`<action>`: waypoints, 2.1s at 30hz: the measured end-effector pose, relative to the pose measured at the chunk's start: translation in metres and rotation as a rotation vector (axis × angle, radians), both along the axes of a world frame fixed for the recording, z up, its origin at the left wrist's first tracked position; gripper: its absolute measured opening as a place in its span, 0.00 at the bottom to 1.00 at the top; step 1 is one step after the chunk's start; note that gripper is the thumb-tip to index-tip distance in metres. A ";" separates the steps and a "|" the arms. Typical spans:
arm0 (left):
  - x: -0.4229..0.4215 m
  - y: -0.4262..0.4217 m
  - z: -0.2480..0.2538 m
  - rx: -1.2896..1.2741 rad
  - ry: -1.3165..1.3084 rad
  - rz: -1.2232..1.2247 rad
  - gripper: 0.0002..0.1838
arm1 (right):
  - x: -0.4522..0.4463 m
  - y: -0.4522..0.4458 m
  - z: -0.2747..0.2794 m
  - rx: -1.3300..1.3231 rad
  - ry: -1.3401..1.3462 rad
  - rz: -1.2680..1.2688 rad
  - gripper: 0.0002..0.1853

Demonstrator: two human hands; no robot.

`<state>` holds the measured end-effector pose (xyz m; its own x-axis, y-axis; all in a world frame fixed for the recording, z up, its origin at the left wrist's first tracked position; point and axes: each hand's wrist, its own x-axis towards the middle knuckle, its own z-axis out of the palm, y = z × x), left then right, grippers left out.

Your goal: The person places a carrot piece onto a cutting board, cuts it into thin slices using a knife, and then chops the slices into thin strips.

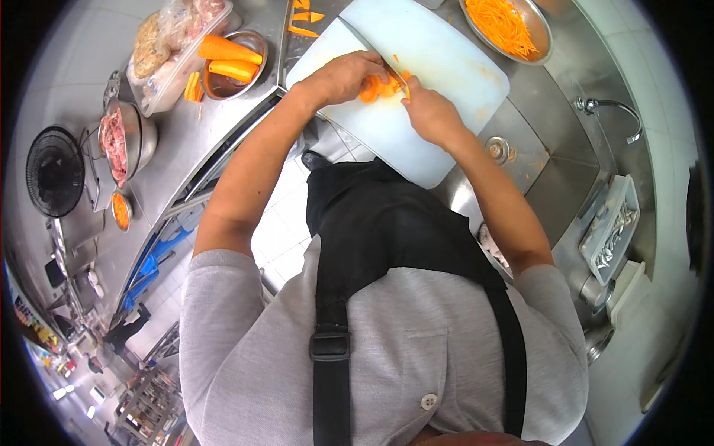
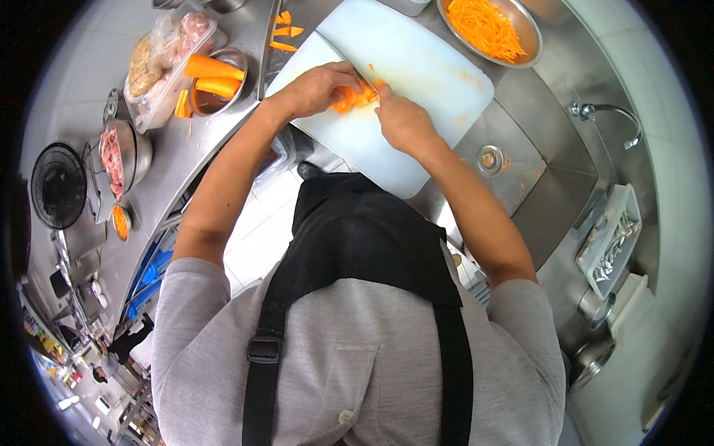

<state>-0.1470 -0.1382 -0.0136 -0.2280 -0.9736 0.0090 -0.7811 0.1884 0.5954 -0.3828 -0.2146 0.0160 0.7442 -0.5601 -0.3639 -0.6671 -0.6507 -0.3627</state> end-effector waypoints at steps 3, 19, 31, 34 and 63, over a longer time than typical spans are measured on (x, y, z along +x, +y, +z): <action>0.000 0.001 0.004 0.005 -0.002 0.011 0.23 | 0.002 -0.001 0.004 0.016 -0.001 0.002 0.21; -0.001 0.004 0.006 0.029 0.034 0.083 0.20 | 0.006 0.002 0.005 0.010 -0.033 -0.016 0.16; -0.001 0.006 0.002 -0.020 0.023 0.084 0.18 | 0.006 -0.003 -0.021 -0.034 -0.093 0.014 0.16; 0.000 0.006 0.001 -0.001 0.035 0.093 0.16 | 0.002 -0.007 0.006 -0.030 -0.056 0.039 0.17; 0.004 0.009 -0.007 -0.056 0.069 0.119 0.14 | 0.007 0.012 0.020 0.066 0.002 -0.044 0.19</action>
